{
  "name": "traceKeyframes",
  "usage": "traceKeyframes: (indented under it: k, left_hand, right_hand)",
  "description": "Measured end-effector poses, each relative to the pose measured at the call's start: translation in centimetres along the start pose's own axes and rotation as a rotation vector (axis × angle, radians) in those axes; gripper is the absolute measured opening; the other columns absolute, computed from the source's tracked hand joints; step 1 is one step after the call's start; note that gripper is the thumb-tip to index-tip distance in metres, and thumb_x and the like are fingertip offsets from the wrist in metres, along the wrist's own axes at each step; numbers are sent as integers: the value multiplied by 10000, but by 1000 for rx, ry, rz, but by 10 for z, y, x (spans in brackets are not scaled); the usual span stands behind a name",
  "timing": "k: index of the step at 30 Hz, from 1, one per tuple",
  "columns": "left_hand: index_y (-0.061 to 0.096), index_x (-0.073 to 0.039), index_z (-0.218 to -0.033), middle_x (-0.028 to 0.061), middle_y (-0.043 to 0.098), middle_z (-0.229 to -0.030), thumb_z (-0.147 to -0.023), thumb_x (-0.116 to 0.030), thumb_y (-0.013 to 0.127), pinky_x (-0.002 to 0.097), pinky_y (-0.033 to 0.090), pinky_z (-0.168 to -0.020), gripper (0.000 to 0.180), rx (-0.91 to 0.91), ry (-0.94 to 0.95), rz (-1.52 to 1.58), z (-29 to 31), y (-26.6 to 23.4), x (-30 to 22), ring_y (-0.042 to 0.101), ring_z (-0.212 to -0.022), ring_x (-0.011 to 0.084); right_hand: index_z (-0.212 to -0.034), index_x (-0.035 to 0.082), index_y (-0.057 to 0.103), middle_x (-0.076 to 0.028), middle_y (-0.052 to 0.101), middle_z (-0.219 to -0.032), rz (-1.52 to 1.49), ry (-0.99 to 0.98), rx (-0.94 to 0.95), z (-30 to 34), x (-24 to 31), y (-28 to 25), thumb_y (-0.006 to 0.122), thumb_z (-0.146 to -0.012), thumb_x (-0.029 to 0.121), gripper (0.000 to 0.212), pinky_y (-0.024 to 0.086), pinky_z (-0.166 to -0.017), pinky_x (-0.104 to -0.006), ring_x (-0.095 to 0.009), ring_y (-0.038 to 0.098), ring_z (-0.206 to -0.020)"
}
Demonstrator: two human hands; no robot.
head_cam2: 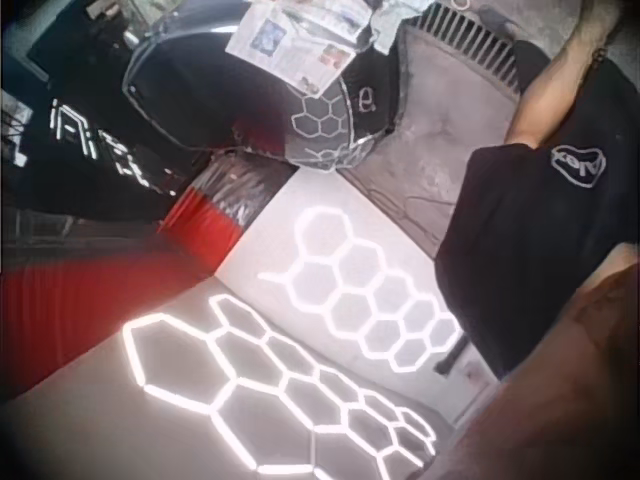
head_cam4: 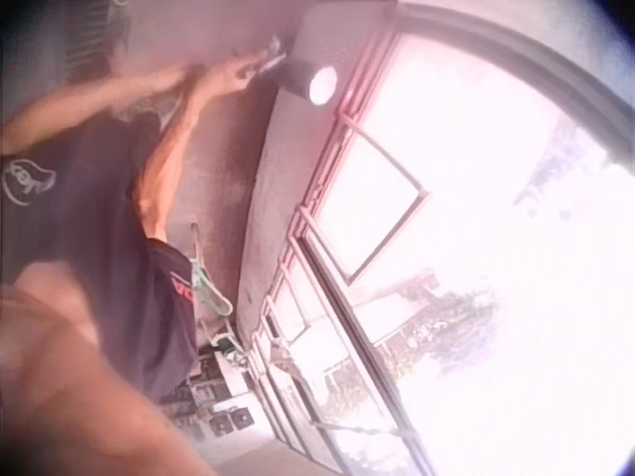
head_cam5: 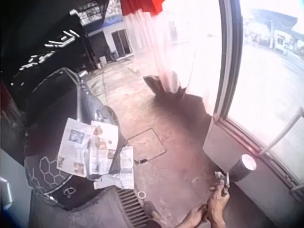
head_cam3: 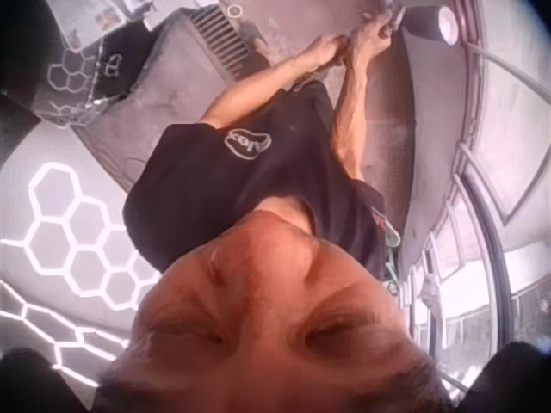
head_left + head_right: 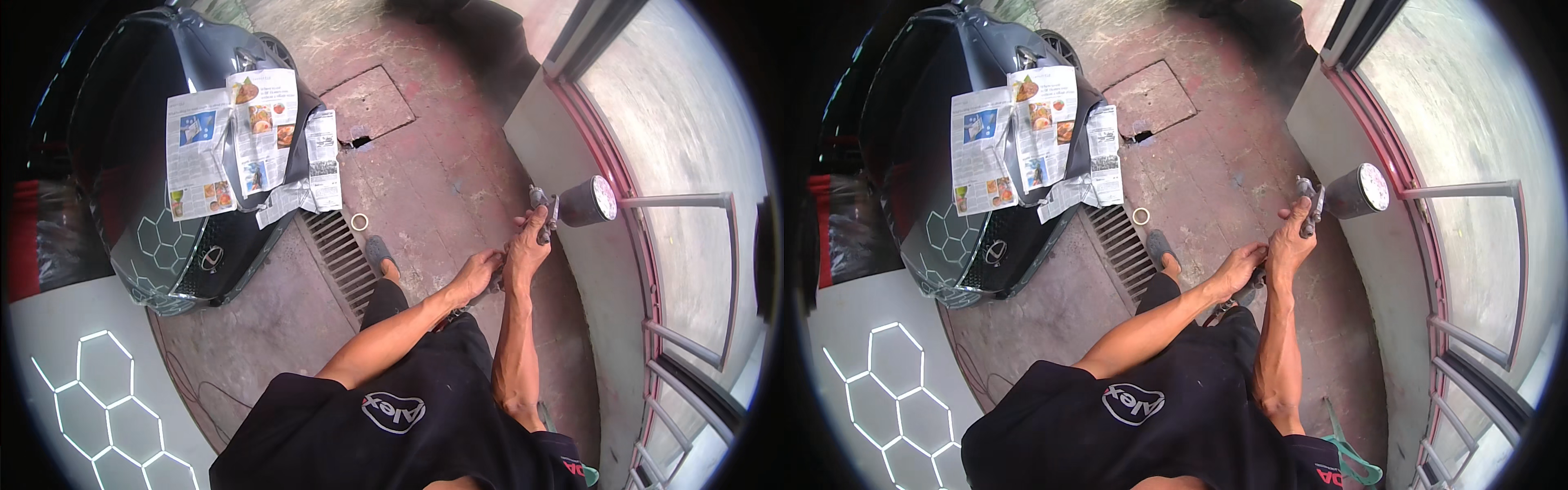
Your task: The person prepares a paint gun and applies a coat of paint to a car bumper that is masked with newspaper. After spraying, the person removes the newspaper and inspects the painted surface.
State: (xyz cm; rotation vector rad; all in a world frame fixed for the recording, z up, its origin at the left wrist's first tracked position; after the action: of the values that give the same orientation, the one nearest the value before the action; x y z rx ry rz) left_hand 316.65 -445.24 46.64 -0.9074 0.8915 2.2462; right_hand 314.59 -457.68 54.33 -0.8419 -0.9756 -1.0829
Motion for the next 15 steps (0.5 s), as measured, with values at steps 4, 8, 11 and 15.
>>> traceKeyframes:
  k: [4,8,11,15]
  left_hand:
    - [612,-3,-1448,96,693,-1311,-1151,-358,558,327,484,-1070,466,-213,179,-22,13,-61,18,614,-1230,175]
    - [609,-54,-1453,103,710,-1362,-1127,-371,590,350,509,-975,456,-225,7,69,47,-153,16,678,-1155,188]
    - [627,-68,-1414,74,727,-1298,-1124,-390,587,335,519,-945,435,-385,-88,120,69,-234,30,689,-1113,171]
    - [646,-45,-1382,67,731,-1268,-1123,-372,588,316,512,-956,422,-484,-195,62,64,-307,24,674,-1096,171]
  right_hand:
    - [-1098,-2,657,-50,631,-803,77,13,6,-7,-26,45,619,-1041,672,678,367,-438,-298,-94,481,-498]
    - [-1131,-7,651,-44,623,-774,123,12,0,-41,-51,90,621,-1023,701,717,377,-434,-295,-95,460,-485]
    - [-1058,40,639,-63,624,-850,101,112,-28,-68,-68,133,637,-1004,719,682,395,-448,-303,-115,488,-523]
    - [-1038,35,612,-25,588,-724,57,69,-26,-88,-72,203,652,-988,730,697,354,-431,-282,-90,445,-469]
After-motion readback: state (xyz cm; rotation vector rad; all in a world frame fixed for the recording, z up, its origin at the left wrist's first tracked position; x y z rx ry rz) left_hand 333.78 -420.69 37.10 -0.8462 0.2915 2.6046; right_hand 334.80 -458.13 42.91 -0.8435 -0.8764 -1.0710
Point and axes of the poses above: each hand's wrist, its own z-axis away from the middle knuckle, its own y-axis out of the palm, x = y × z, the point moved 5 cm from there along -z, towards the middle knuckle
